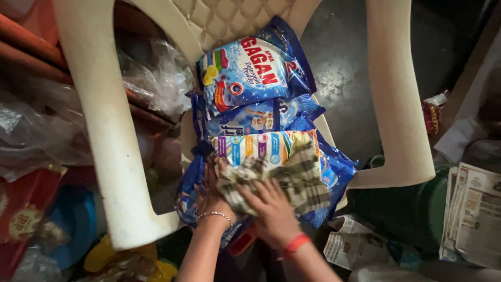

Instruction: The person wipes multiple detergent packets with a cloth while they are stacked on a white plastic chair. They repeatedly pick up individual packets, wipe them, and place them onto an orange shelf, then return to the chair to continue the process.

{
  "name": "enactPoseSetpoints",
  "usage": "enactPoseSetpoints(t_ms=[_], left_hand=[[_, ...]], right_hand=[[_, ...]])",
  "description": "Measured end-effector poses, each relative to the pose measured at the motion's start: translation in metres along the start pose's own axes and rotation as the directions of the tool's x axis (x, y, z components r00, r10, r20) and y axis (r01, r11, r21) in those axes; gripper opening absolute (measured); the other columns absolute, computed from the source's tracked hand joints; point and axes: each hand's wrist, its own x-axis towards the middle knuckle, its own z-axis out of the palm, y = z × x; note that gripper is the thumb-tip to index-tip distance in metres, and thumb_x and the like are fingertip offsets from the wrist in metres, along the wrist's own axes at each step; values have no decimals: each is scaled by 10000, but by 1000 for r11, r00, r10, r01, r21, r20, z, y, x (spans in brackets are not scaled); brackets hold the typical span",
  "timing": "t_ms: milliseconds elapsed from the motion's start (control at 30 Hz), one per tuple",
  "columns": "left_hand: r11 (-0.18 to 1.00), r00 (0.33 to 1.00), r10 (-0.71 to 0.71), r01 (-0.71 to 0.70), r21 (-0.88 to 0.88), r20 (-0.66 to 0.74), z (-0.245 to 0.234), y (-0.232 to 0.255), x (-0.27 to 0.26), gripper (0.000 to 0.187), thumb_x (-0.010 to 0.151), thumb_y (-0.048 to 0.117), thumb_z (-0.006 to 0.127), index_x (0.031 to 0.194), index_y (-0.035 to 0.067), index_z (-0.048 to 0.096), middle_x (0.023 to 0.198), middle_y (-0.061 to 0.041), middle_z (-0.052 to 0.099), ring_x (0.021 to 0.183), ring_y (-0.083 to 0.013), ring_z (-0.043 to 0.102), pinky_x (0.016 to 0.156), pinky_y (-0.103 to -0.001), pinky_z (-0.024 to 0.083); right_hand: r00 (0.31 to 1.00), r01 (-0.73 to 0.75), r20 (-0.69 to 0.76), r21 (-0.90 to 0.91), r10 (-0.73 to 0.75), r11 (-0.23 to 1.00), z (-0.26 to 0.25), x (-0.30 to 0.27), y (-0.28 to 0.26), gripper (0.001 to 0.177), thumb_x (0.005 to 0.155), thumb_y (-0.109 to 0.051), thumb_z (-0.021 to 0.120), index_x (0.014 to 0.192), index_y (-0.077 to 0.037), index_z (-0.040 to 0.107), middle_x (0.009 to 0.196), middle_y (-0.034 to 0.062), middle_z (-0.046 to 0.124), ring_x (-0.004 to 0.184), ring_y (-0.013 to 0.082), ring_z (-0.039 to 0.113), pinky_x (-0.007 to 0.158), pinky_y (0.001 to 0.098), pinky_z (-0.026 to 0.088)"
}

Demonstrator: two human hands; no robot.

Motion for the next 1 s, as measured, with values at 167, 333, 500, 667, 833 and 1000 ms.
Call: enactPoseSetpoints(t_ms=[167, 333, 500, 667, 833, 1000], left_hand=[[999, 994, -14, 19, -43, 107, -18, 5, -11, 1583, 599, 594, 917, 1534, 213, -304, 1703, -125, -190, 1576, -310, -115, 1233, -599, 45], [929, 933, 116, -223, -294, -340, -12, -7, -18, 1166, 724, 599, 786, 1629, 195, 172, 1652, -144, 343, 1483, -319, 370, 1208, -574, 241], [760, 874, -311, -8, -650, -374, 11, -4, -9, 903, 703, 670, 731, 1398, 128, 535, 1289, -164, 688, 1170, -332, 673, 975, -441, 524], [761, 924, -332, 144, -633, -190, 12, -10, 27, 788, 722, 671, 749, 1244, 86, 669, 1155, -195, 746, 1060, -373, 706, 895, -443, 538], [644, 945, -304, 113, -757, -118, 17, 5, 16, 716, 748, 632, 760, 1073, -5, 728, 1067, -217, 783, 975, -334, 760, 854, -421, 565], [113, 895, -444, 17, -993, -35, -18, 43, -35, 515, 736, 343, 831, 1100, 0, 708, 1051, -158, 771, 918, -293, 739, 786, -429, 566]], right_hand=[[959, -282, -97, -271, 266, 920, -42, -26, 57, 861, 711, -158, 743, 1502, -346, 458, 1609, 104, 398, 1385, 370, 428, 1130, 512, 338], [877, -378, -388, -196, 282, 905, -23, -20, 46, 807, 736, -226, 767, 1482, -301, 469, 1588, 170, 339, 1412, 462, 335, 1127, 572, 307], [911, -328, -323, -195, 255, 924, -36, -18, 42, 808, 759, -315, 765, 1499, -285, 444, 1571, 205, 284, 1367, 513, 306, 1084, 599, 304], [933, -347, -173, -207, 315, 915, -56, -14, 42, 915, 696, -190, 763, 1540, -334, 439, 1617, 162, 272, 1358, 472, 347, 1033, 572, 376], [960, -255, -158, -156, 231, 954, -78, -21, 42, 876, 700, -26, 696, 1491, -333, 481, 1618, 122, 379, 1310, 411, 473, 1090, 485, 445], [991, -125, -11, 219, 130, 968, -59, -67, 14, 873, 758, -66, 742, 1539, -248, 396, 1542, 179, 391, 1419, 417, 391, 1137, 481, 366]])
